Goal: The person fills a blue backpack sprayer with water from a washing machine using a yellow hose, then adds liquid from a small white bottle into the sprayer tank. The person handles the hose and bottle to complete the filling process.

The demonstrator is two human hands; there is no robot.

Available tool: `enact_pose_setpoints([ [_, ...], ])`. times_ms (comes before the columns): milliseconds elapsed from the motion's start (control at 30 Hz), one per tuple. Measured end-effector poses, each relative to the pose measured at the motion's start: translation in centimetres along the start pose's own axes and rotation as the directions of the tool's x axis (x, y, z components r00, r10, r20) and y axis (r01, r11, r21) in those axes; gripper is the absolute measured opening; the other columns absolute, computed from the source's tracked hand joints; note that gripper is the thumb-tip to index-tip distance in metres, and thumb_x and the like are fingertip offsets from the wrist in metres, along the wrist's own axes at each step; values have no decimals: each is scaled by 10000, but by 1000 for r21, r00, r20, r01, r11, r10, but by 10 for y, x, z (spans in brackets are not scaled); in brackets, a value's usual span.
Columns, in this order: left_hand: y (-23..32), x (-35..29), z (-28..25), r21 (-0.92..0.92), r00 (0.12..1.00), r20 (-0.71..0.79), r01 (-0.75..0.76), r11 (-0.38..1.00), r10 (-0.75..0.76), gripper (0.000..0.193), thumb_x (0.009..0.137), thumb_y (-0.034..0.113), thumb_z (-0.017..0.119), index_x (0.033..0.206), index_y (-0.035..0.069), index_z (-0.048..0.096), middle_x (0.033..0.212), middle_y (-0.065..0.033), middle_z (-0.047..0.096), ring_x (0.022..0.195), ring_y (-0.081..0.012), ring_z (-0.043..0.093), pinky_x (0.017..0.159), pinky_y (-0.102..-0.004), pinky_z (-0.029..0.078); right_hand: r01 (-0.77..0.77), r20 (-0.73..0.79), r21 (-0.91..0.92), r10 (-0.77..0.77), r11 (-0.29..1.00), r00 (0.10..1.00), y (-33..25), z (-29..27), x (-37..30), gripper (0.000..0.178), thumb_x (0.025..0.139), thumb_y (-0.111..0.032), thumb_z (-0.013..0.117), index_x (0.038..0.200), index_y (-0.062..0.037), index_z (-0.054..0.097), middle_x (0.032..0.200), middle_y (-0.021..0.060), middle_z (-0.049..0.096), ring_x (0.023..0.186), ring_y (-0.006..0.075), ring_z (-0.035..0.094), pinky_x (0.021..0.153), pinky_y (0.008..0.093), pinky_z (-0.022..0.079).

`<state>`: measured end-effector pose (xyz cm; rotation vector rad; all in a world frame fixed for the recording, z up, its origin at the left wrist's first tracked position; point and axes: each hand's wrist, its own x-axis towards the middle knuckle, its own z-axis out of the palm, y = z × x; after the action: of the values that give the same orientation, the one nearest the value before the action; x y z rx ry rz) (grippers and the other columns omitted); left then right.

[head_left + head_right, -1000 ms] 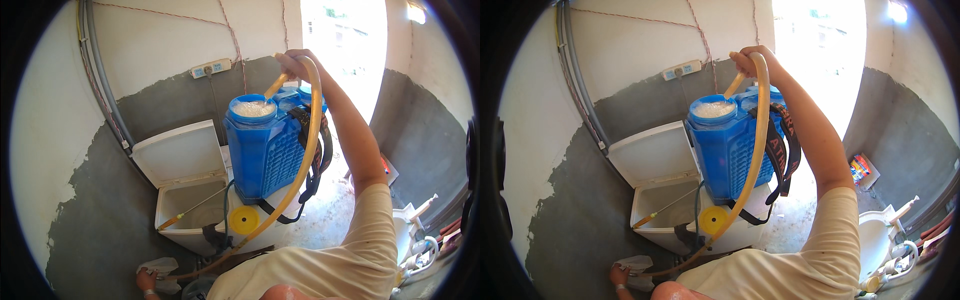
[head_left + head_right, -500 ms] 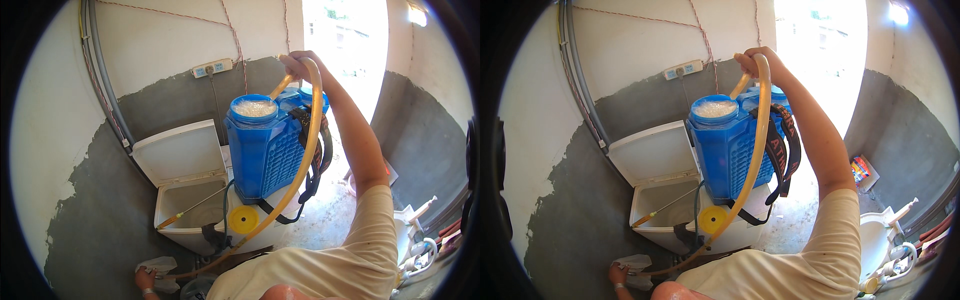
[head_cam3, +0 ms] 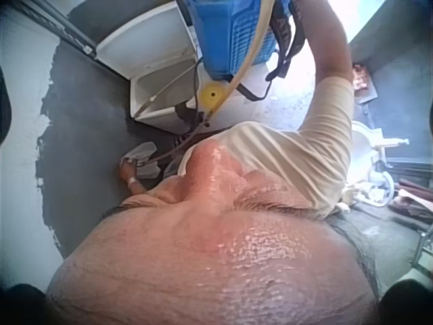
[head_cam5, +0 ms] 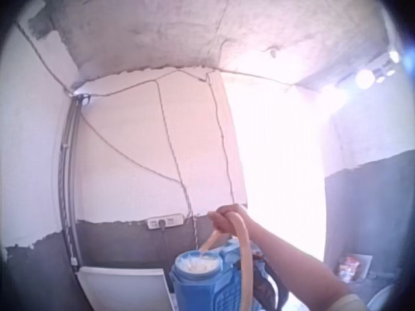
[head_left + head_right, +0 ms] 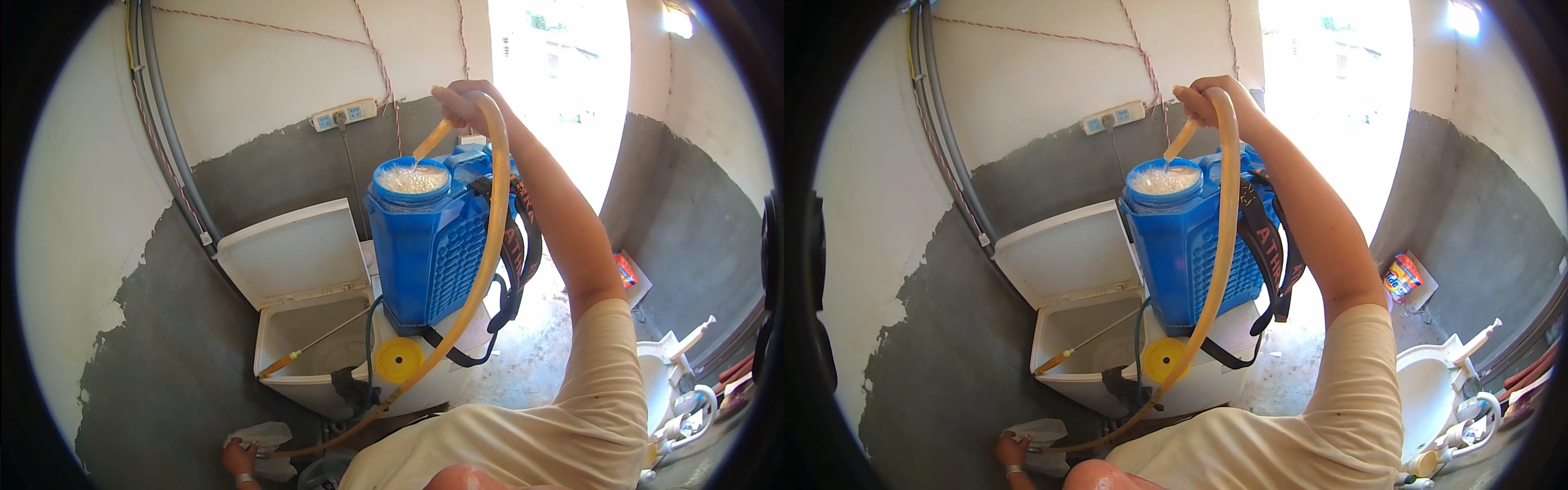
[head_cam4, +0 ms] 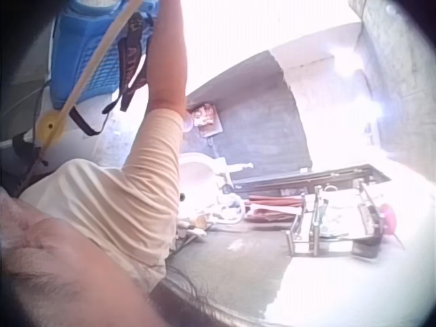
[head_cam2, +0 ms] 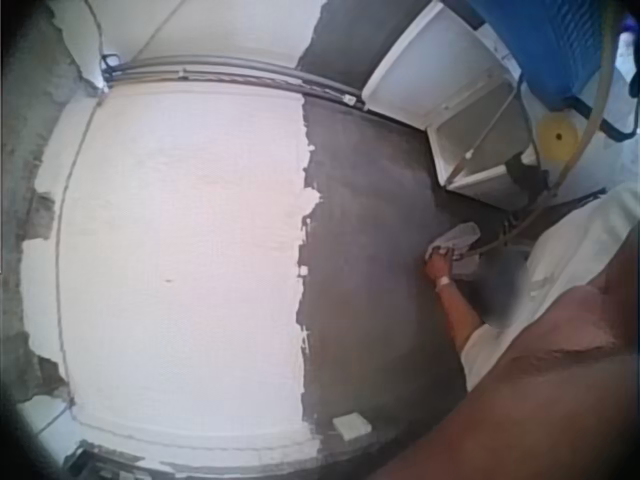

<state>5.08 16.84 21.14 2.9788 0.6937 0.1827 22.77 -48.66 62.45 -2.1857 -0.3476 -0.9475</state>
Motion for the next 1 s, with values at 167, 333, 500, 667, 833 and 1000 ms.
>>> enact_pose_setpoints([
  [167, 2, 1, 0, 14, 1000, 11, 5, 1000, -5, 559, 593, 414, 815, 984, 48, 654, 814, -111, 678, 774, -258, 652, 670, -398, 523, 42, 93, -90, -34, 995, 995, 2, -3, 1, 426, 895, -374, 552, 674, -21, 648, 561, 43, 584, 482, 113, 536, 486, 228, 436],
  [333, -2, -2, 4, -60, 1000, -24, -4, 998, 3, 545, 592, 360, 821, 970, 13, 638, 881, -160, 656, 824, -315, 638, 709, -408, 503, -11, 1, -49, 11, 999, 1000, 9, -10, -4, 431, 892, -375, 556, 667, -17, 645, 560, 42, 586, 475, 114, 534, 480, 231, 433],
  [500, 1, 1, 2, -23, 1000, -6, 5, 1000, -5, 536, 595, 378, 816, 961, 26, 642, 859, -152, 657, 827, -304, 639, 703, -411, 506, 4, -20, -60, -5, 998, 1000, 14, -14, 0, 437, 891, -379, 554, 666, -15, 645, 555, 41, 584, 481, 114, 533, 479, 232, 425],
  [667, 1, 3, 0, 46, 998, 52, 38, 998, -40, 522, 607, 407, 802, 950, 45, 648, 773, -111, 661, 771, -279, 643, 671, -405, 508, 19, -5, -36, -19, 999, 1000, 7, 3, 5, 433, 892, -380, 546, 666, -24, 646, 552, 44, 581, 491, 114, 533, 485, 232, 420],
  [833, 2, 1, -1, 53, 999, 29, 22, 998, -24, 566, 588, 433, 813, 985, 61, 661, 841, -120, 682, 759, -259, 658, 647, -393, 527, -34, 48, -41, 36, 999, 998, -8, 10, 6, 408, 889, -358, 546, 670, -29, 646, 583, 52, 597, 512, 114, 556, 512, 234, 449],
  [1000, 3, 0, 1, 34, 1000, -2, 20, 999, -20, 549, 586, 409, 816, 968, 48, 655, 832, -127, 673, 766, -274, 652, 657, -402, 517, -13, 33, -5, 13, 1000, 999, -2, 9, 0, 409, 895, -356, 539, 681, -26, 651, 588, 56, 602, 522, 116, 566, 515, 236, 460],
])
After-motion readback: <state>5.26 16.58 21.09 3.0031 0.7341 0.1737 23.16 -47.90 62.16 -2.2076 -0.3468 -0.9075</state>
